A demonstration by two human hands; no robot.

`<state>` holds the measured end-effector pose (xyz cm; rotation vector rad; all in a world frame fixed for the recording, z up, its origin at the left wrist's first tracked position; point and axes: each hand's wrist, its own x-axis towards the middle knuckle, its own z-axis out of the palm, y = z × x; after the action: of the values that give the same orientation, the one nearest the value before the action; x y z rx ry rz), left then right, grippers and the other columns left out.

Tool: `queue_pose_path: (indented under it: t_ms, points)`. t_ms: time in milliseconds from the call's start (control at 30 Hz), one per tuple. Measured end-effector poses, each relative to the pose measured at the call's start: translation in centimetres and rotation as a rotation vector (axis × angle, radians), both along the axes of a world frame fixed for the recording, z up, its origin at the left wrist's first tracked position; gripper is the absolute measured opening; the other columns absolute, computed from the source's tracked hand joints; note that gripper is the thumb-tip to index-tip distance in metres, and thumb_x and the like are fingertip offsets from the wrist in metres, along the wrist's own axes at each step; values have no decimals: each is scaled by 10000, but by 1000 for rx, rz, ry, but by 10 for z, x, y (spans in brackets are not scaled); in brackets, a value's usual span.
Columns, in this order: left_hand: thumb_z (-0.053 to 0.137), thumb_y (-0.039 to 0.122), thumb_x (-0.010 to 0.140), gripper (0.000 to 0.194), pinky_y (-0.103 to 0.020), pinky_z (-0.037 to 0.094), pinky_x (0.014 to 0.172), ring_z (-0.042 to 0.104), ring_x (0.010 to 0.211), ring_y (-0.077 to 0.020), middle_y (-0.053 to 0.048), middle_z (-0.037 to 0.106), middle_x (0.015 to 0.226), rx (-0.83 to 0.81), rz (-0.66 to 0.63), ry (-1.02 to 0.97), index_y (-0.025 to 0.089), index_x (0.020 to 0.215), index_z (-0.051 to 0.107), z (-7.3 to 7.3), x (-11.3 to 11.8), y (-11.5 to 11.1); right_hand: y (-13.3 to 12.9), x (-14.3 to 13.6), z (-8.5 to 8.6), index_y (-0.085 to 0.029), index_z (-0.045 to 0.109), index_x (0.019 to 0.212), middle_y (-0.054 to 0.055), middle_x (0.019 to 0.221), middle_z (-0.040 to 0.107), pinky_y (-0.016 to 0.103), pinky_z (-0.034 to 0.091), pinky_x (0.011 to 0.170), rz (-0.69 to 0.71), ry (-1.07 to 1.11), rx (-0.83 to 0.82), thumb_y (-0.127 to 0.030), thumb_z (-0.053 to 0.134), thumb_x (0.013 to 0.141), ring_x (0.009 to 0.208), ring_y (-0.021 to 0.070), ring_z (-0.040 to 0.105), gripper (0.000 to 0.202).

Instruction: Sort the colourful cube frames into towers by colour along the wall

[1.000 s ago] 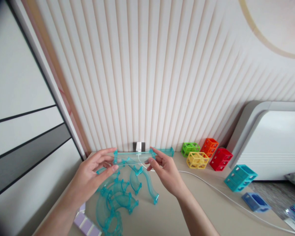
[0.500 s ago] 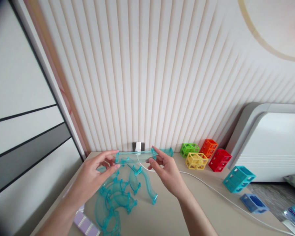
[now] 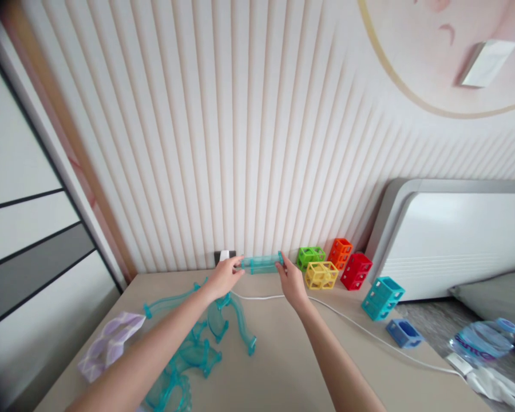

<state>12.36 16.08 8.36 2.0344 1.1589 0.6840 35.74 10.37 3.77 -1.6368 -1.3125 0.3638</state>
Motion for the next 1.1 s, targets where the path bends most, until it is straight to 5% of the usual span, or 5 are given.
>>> queue_pose_path:
  t_ms: [167,433,700,1100]
  points:
    - [644,362,984,352,-466,580,929,664,1102,-243,-100,638,1307,-106,31,4,185,1287,613,-23,33,30,27,16,-21,-82,617,1404,134,1026,712,406,519,898,-86,-33,12,-433,491,910,918,284,672,619]
    - [645,368,982,367,-453,590,902,672,1072,-239,-100,645,1284,-238,37,1,176,1293,607,-47,45,45,56,37,-54,-95,682,1324,125,968,716,407,519,916,-96,-59,7,-315,549,919,943,288,681,480]
    - [639,365,986,362,-454,587,912,667,1085,-239,-103,635,1308,-250,20,20,187,1300,605,-53,54,38,63,51,-83,-164,658,1279,112,1236,711,482,519,999,-124,-7,46,-401,633,972,1113,258,683,389]
    - [649,362,979,365,-468,576,934,658,1115,-250,-104,632,1316,-109,70,221,184,1296,609,-64,60,41,59,49,-102,-134,666,1328,154,1174,769,446,559,946,-158,42,21,-403,561,941,1018,304,734,483]
